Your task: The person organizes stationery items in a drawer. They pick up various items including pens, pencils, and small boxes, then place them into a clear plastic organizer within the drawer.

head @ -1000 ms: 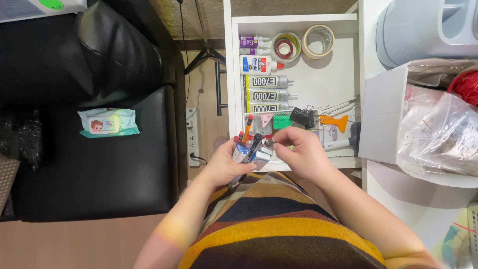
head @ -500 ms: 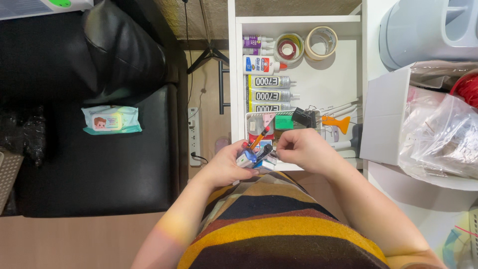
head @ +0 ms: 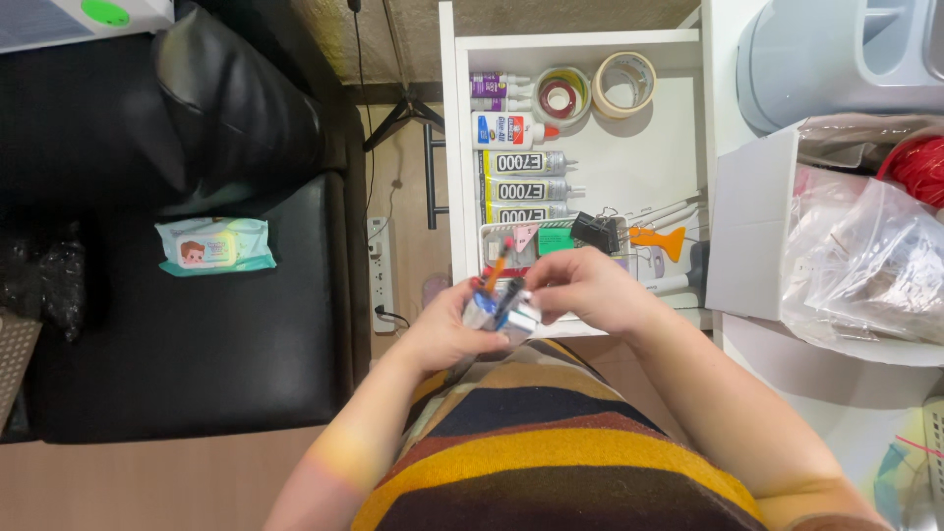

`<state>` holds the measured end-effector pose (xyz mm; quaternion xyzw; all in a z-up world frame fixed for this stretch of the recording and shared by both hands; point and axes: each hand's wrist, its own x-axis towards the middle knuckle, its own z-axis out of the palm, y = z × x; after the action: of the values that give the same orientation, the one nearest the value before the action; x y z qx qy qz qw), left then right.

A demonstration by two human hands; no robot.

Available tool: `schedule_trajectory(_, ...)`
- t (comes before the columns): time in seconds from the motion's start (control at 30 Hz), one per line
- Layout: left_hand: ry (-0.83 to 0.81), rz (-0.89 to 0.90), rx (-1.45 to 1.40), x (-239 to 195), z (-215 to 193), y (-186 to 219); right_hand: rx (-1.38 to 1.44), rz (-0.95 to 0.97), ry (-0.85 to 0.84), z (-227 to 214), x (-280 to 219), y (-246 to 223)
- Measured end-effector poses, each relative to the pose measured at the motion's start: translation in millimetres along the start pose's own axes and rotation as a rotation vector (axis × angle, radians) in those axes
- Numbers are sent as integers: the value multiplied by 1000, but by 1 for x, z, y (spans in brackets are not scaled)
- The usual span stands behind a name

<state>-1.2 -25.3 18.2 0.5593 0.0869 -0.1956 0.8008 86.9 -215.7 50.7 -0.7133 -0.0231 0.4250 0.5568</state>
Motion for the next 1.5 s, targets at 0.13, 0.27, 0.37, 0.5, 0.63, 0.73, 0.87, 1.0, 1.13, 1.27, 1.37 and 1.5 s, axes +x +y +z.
schedule_trajectory(0.13,61,40,-90,18,-8,-25,180,-59,96,1,-3,7)
schedule_trajectory(0.27,177,41,-103,30,-3,-25,61,-204,127,10,-3,23)
schedule_trajectory(0.37,209,4,-76,32,4,-19,28,-192,237,16,5,39)
schedule_trajectory(0.5,279,-58,-13,37,-3,-28,-37,-139,320,2,18,49)
schedule_trajectory(0.63,387,-57,-11,23,-8,-7,-338,65,322,-9,43,80)
schedule_trajectory(0.73,435,-63,-4,18,-17,-10,-535,115,225,-10,69,121)
schedule_trajectory(0.87,453,-150,40,9,-20,-7,-564,89,218,-11,96,177)
schedule_trajectory(1.0,435,-139,38,3,-26,-14,-717,79,206,-10,92,169)
schedule_trajectory(1.13,405,-140,26,4,-29,-17,-693,128,154,-4,83,158)
schedule_trajectory(1.27,385,-164,57,8,-31,-17,-797,116,178,-11,94,172)
schedule_trajectory(1.37,362,-162,61,10,-31,-17,-832,94,142,-6,95,175)
schedule_trajectory(1.5,347,-150,64,13,-31,-18,-842,124,58,-2,92,157)
